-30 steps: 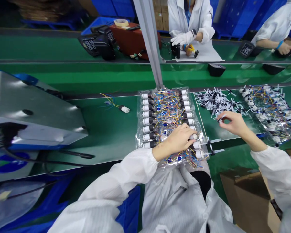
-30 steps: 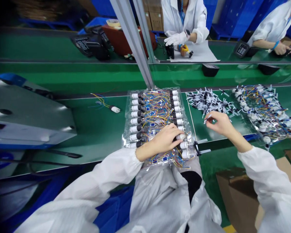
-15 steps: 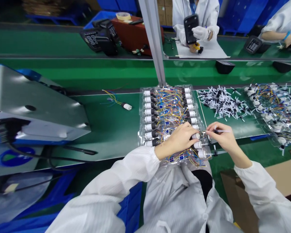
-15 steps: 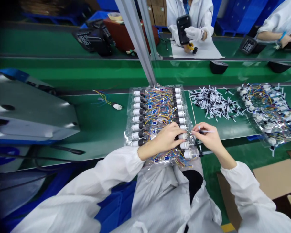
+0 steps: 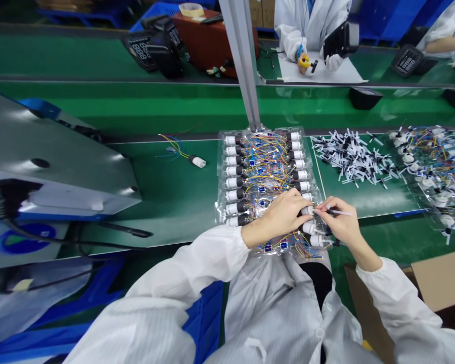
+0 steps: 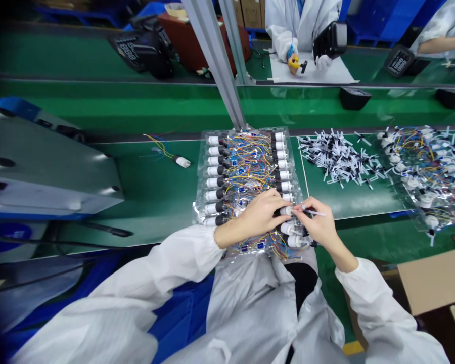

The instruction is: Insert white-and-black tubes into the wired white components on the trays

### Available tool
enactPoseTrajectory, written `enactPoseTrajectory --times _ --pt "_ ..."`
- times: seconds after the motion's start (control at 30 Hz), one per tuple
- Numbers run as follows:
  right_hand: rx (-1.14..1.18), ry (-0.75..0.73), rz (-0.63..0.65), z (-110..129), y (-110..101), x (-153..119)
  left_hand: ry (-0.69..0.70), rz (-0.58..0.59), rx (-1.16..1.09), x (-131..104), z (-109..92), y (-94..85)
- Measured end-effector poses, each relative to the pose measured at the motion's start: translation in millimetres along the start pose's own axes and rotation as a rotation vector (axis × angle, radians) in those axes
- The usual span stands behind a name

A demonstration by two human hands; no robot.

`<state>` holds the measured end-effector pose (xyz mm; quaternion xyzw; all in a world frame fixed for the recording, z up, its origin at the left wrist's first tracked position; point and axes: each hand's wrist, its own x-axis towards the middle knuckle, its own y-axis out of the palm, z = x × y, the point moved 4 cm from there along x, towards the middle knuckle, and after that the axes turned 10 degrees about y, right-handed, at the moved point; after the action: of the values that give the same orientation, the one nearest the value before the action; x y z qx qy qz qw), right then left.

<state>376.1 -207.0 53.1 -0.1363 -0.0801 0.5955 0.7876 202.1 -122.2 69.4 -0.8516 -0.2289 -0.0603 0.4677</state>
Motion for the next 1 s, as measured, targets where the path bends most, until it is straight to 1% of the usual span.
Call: enactPoseTrajectory --times 0.23,0.4,0.6,0.77,0.9,1.0 --pt "0.106 -0.028 -0.063 -4 6 -3 -0.023 0.008 -0.002 1 0 -0.4" --pt "0.169 0.006 -0.075 -12 8 -4 -0.038 0.009 -0.002 1 1 -0.7" --pt "0.213 0.050 -0.074 -17 11 -2 -0.017 0.012 0.010 2 1 1.2" --pt "0.186 0.070 -0.065 -19 12 -1 -0.007 0.020 0.027 3 0 2.3" --pt "0.164 0.038 -0.057 -18 12 -1 -0.018 0.031 0.035 3 1 5.7" --pt "0.028 -0.005 -0.044 -13 8 1 -0.005 0.025 0.042 3 1 8.7"
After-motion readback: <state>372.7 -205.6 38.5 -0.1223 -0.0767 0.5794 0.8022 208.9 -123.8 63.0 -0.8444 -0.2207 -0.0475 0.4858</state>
